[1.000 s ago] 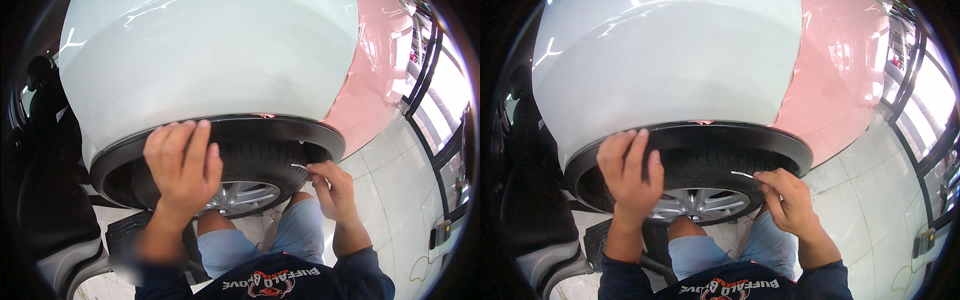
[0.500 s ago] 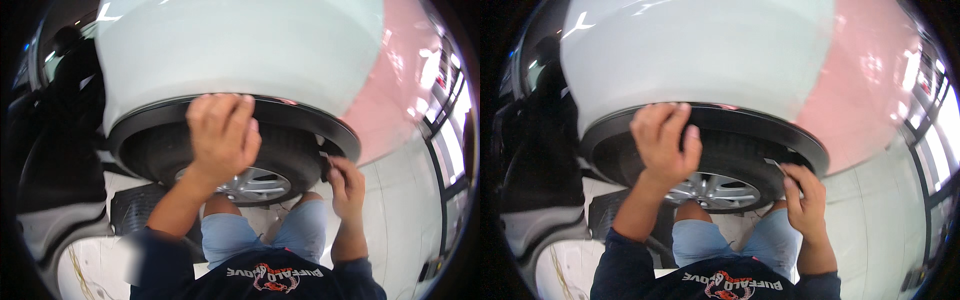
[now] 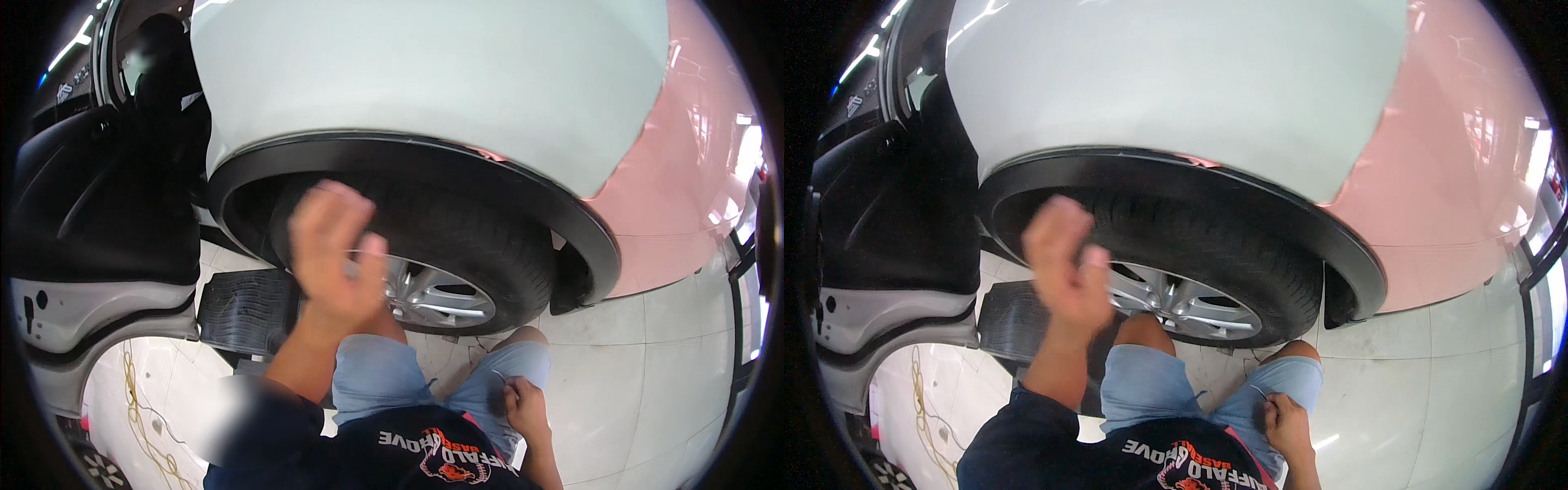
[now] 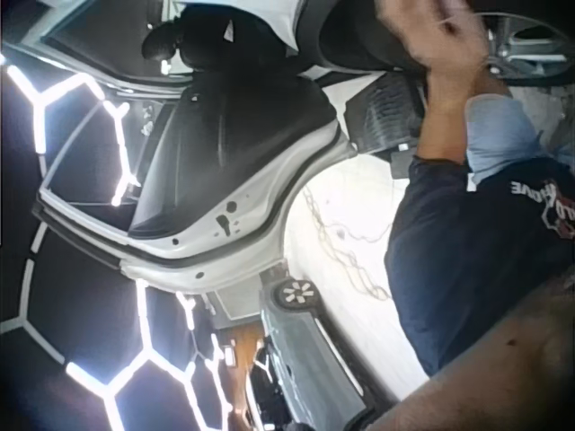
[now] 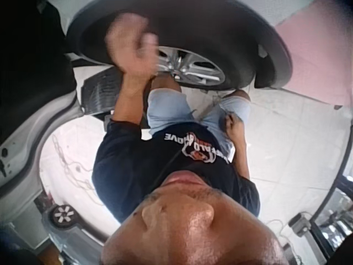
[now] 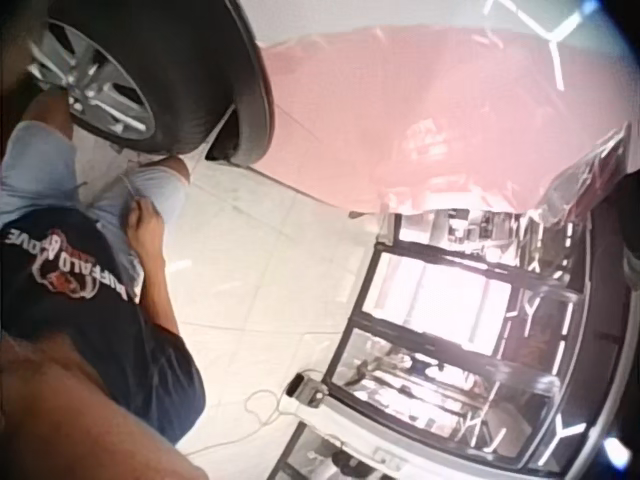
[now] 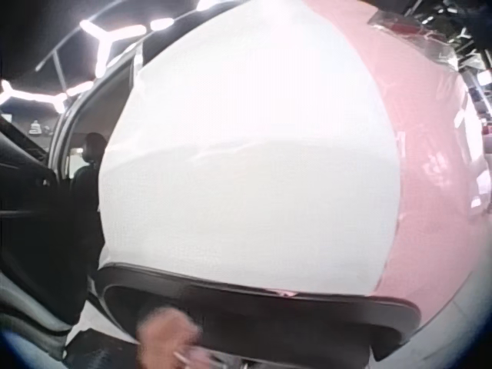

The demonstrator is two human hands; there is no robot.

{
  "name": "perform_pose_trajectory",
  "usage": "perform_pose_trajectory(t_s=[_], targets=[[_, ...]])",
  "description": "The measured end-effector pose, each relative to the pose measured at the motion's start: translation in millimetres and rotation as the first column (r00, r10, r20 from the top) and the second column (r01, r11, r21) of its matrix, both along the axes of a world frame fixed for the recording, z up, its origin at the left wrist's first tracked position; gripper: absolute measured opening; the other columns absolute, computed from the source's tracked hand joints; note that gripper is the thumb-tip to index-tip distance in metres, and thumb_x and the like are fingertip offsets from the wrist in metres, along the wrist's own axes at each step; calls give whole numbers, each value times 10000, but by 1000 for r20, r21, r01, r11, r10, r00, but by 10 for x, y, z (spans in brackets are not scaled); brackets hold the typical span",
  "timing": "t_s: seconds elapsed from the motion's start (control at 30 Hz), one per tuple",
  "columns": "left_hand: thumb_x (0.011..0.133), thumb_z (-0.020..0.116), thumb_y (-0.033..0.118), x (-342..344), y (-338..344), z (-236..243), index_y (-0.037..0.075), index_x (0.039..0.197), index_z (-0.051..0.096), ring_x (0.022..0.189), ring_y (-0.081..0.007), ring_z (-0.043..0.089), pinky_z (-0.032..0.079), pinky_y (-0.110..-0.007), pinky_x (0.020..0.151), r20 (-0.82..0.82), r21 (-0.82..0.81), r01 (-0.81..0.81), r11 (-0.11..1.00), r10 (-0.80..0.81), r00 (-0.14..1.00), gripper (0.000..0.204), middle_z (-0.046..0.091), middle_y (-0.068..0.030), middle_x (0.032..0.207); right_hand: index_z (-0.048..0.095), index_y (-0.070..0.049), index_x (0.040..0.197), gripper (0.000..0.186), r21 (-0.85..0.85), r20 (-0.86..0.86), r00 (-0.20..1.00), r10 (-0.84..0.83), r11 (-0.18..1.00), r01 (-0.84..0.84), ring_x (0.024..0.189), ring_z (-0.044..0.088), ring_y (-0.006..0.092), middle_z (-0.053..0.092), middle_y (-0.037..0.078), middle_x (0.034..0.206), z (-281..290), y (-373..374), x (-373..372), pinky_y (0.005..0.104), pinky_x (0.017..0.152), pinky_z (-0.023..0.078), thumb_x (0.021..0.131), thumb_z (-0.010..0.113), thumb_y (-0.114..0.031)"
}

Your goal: The person applies a pink vinyl wrap to the rear quarter panel and wheel arch of a white car. They use a red squeegee to smooth the film and a metal pick tool to tuck the edges into the wheel arch crevice, then trim the excess wrap with a utility knife.

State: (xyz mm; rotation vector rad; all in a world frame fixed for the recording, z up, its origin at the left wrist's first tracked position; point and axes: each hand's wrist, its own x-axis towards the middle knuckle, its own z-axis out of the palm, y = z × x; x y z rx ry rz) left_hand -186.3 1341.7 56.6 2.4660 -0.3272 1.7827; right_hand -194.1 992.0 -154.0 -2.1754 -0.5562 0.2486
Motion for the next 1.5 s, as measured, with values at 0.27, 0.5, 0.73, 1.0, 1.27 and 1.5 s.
perform_pose_trajectory(t_s=[0.27,0.5,0.73,1.0,1.27,1.5], targets=[[1078,371,231,526,756,1111,-61,1480,333,1392,-290,404,273,-391,1171,372,-319,-144,937,264,890,499,427,-215,1497,636,3,972,117,-13,-35,999,30,999,-31,805,656,443,673,240,862,-397,-196,-93,477,740,525,902,603,-86],[995,535,137,571,613,945,-44,1326,539,1187,-340,564,431,-417,1028,391,6,-161,987,146,909,377,561,-223,1311,643,9,1004,133,140,99,989,105,983,-119,793,643,413,637,214,829,-7,-29,359,461,711,512,888,597,-36],[800,738,18,543,-365,481,6,1169,695,1062,-318,578,475,-427,932,15,399,-19,917,14,1000,371,625,-132,1150,665,2,1127,368,237,541,841,14,957,-169,700,613,305,615,144,821,1483,178,906,398,625,499,775,599,91],[768,753,-39,605,-516,515,-6,1153,690,978,-304,589,480,-408,841,48,308,7,951,-23,999,392,632,-109,1051,677,-38,1198,529,202,872,468,-140,976,-84,689,577,248,585,74,819,2377,458,1083,354,588,469,681,663,74],[737,742,-77,505,-502,1005,-26,992,649,750,-271,608,499,-356,639,-172,504,123,855,-40,984,276,610,-125,891,697,-21,1102,451,78,916,394,-72,997,2,698,585,253,600,101,819,2630,608,1059,354,604,470,678,642,122],[678,698,73,625,-329,1250,6,907,644,674,-208,558,466,-309,567,-107,694,134,708,-83,991,244,563,-75,821,710,-69,1137,459,41,957,287,-48,999,31,693,575,218,592,52,831,2615,882,1113,331,602,480,691,666,32]])
